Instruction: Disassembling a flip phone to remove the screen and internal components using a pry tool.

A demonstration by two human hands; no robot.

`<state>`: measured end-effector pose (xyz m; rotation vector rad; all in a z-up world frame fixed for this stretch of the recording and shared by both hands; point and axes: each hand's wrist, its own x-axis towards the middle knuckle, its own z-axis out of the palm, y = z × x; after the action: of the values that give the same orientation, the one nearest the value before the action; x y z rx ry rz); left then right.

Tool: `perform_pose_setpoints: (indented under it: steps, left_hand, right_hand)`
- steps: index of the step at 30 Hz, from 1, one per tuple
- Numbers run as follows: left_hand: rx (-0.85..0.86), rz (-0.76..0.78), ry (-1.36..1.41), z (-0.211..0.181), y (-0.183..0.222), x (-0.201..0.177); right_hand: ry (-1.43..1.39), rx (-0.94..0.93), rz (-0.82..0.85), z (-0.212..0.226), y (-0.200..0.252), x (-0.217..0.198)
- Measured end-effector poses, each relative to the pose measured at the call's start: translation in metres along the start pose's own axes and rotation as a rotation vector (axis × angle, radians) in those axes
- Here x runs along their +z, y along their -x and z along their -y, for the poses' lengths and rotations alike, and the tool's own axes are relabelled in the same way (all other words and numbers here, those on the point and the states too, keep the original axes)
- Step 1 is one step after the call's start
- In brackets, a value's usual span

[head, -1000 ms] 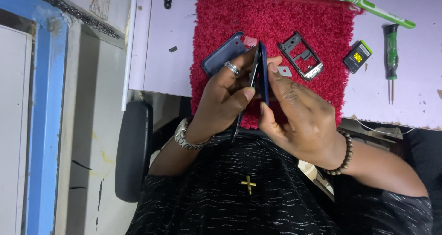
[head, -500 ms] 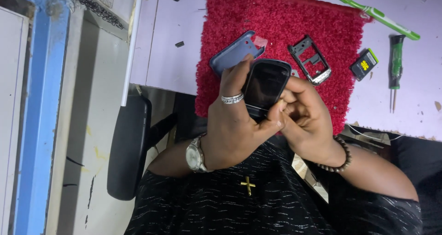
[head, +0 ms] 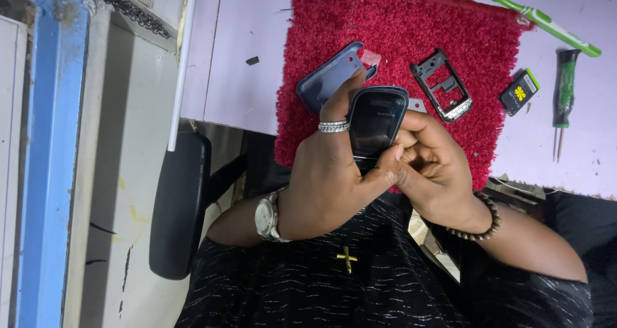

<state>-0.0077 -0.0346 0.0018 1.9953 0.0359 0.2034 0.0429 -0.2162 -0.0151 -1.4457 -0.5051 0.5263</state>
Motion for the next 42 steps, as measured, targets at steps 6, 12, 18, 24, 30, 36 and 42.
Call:
perform_pose_setpoints:
  steps: [6, 12, 18, 24, 30, 36, 42]
  left_hand:
    - [-0.054, 0.026, 0.125, -0.007, -0.006, -0.007]
    - [-0.153, 0.202, 1.264, 0.009, -0.013, -0.011]
    - [-0.021, 0.236, 1.454, 0.028, -0.012, 0.01]
    - [-0.037, 0.171, 1.457, 0.015, -0.01, 0.008]
    - [-0.048, -0.001, 1.382, 0.009, -0.013, 0.011]
    - [-0.036, 0.043, 1.592, 0.028, -0.021, 0.018]
    - [-0.15, 0.334, 1.876, 0.062, -0.027, 0.025]
  right_hand:
    - [0.001, -0.005, -0.021, 0.001, -0.001, -0.001]
    - [-0.126, -0.016, -0.005, 0.005, 0.0, 0.0]
    - [-0.16, 0.045, -0.004, 0.009, 0.003, 0.006]
    - [-0.1, 0.012, 0.011, 0.013, 0.006, 0.009]
    - [0.429, 0.016, -0.017, 0.009, 0.009, 0.004]
    - [0.847, -0.182, 0.124, 0.057, -0.001, -0.029]
    - [1.174, -0.117, -0.22, 0.081, 0.03, -0.116]
